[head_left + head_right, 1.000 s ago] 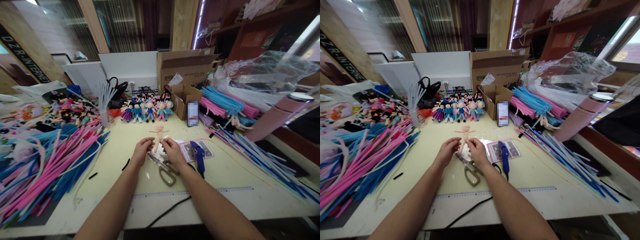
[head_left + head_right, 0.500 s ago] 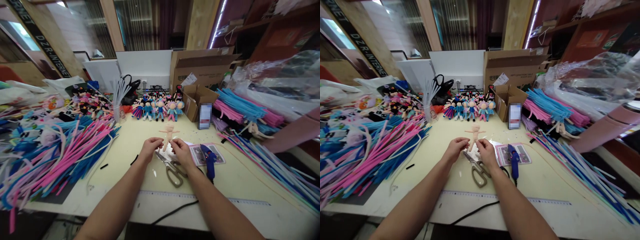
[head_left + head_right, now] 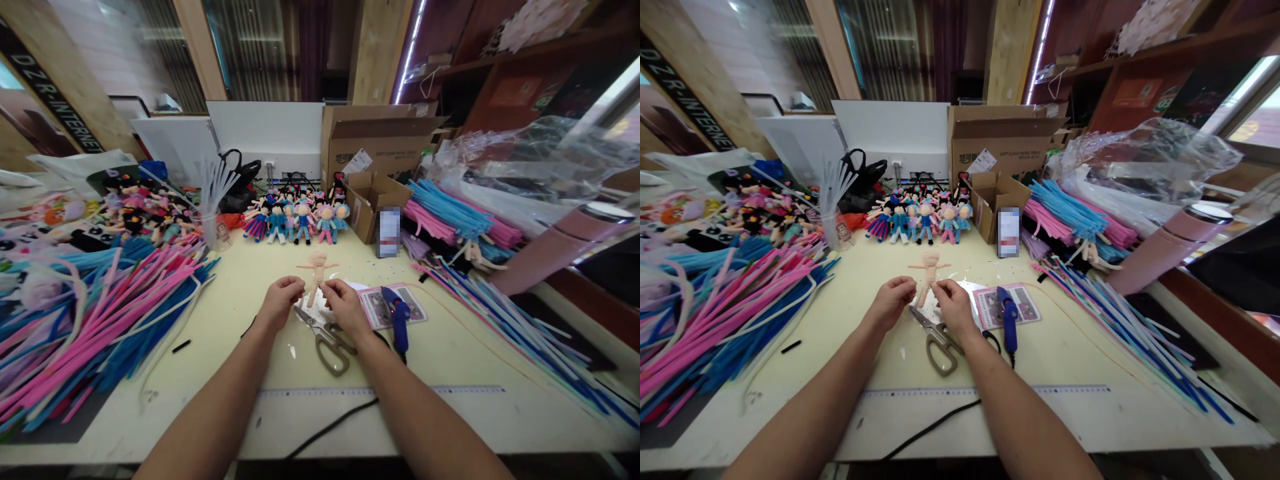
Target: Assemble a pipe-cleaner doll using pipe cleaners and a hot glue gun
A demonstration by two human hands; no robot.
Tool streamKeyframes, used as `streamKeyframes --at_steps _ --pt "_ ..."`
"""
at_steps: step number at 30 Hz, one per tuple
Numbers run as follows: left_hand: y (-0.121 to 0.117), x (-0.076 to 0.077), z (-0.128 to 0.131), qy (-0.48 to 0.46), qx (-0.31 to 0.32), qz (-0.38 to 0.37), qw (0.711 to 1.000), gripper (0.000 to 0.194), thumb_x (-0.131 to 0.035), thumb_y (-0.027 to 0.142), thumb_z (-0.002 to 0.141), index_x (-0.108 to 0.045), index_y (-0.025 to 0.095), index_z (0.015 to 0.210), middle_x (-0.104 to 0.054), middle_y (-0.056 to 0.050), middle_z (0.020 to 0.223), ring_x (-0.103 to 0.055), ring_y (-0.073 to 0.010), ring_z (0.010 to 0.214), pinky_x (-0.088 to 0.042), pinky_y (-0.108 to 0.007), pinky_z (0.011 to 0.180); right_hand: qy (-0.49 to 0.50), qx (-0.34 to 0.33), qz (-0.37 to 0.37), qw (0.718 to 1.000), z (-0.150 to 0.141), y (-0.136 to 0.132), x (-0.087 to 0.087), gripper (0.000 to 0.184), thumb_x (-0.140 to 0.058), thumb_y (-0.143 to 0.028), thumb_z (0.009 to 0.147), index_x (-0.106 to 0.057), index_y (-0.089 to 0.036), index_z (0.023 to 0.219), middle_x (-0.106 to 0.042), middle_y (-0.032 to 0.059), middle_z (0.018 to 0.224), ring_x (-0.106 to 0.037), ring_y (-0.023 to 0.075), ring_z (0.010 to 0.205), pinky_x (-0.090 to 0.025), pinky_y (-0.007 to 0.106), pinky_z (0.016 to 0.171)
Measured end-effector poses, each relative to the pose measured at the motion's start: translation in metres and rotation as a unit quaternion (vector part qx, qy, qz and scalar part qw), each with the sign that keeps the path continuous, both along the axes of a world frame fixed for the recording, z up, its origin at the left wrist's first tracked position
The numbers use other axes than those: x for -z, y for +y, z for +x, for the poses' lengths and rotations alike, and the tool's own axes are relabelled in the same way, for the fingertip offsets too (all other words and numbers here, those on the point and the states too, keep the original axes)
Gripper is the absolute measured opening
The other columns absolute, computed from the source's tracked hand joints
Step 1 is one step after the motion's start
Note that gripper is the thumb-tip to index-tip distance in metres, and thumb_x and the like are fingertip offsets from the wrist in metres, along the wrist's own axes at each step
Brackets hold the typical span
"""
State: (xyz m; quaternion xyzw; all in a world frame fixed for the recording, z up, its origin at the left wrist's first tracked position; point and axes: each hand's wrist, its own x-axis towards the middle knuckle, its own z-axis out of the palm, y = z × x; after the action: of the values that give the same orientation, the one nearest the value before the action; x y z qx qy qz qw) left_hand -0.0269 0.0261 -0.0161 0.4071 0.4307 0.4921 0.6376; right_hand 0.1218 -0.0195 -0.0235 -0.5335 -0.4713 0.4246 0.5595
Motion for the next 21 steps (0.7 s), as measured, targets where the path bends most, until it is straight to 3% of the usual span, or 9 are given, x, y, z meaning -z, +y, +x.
streamKeyframes --at_steps 21 --pt "-0.0008 -0.0045 0.0005 -0.042 0.02 -0.025 0.999 0.027 -0.078 0.03 0.052 -0.056 0.015 0.059 -0.05 0.004 0.049 -0.041 -0.0063 0.047 -0.032 -0.021 0.05 -0.003 -0.005 -0.003 1.0 -0.0015 -0.0013 0.0013 0.029 -0.059 -0.048 0.076 -0.061 -0.02 0.076 -0.053 -0.0022 0.065 -0.049 0.0115 0.058 -0.042 0.022 0.051"
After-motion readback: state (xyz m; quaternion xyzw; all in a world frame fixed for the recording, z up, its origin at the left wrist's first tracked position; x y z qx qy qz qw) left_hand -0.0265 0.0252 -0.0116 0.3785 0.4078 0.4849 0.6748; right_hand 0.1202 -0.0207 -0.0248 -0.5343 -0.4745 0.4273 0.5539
